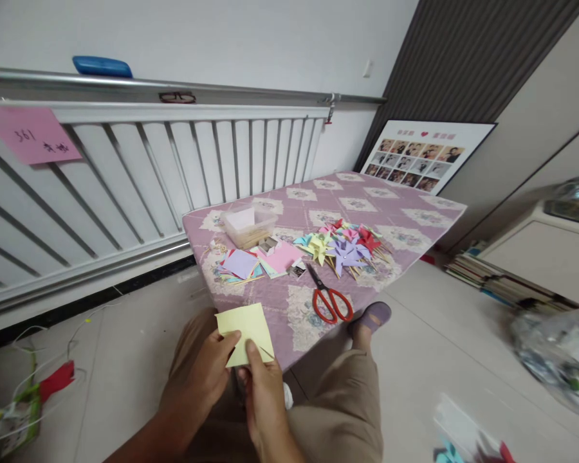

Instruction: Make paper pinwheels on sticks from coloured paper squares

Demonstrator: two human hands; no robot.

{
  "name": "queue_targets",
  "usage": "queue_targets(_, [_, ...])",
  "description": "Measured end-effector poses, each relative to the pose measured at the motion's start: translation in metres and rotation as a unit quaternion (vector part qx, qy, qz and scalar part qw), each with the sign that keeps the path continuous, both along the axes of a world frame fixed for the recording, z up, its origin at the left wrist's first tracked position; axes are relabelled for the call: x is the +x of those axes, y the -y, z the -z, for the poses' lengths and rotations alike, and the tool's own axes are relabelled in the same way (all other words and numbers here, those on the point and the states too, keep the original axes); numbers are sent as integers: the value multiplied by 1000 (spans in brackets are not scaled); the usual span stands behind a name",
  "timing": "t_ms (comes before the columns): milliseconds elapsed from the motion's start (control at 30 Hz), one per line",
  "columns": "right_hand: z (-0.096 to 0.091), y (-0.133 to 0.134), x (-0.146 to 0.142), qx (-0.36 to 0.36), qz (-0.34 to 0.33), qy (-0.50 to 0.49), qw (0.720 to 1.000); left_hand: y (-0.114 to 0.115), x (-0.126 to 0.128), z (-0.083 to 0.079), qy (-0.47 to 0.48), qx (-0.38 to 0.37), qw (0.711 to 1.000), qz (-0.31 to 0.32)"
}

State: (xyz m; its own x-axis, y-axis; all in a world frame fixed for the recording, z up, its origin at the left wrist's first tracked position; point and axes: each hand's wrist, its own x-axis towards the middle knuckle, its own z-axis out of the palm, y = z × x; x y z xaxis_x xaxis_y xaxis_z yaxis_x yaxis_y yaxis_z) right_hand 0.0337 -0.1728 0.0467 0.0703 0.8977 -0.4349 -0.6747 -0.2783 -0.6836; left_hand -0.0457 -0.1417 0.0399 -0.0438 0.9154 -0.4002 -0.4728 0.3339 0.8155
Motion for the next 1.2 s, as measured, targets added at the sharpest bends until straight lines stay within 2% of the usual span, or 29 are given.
queue_targets(100, [5,-2,15,23,8,22,999,-7,-14,-1,-17,9,999,28])
queue_targets(200, [7,-7,31,63,12,98,993,-10,-25,-8,-61,13,996,62])
queue_targets(267, [5,-10,39,94,-26,164,982,-10,-30,-13,-84,12,993,78])
queue_targets(367, [-1,-9,47,129,-124,229,957,-8,-32,-18,-82,13,991,104])
queue_targets(533, [-6,-5,56,181,-241,303,904,-8,-36,-12,-54,27,988,141])
queue_targets(667, [-9,-3,62,216,-279,352,867,-5,-37,-7,-29,30,985,165])
queue_targets(833, [-15,-3,65,241,-289,391,840,-2,-32,-10,-5,28,983,179])
queue_targets(967, [-12,-3,64,244,-288,401,835,1,-29,-17,9,34,982,187])
queue_targets(1100, [-9,-3,62,242,-274,393,844,2,-27,-22,-8,32,983,180])
queue_targets(1200, [-11,-3,59,229,-263,377,858,3,-25,-20,-37,26,984,174])
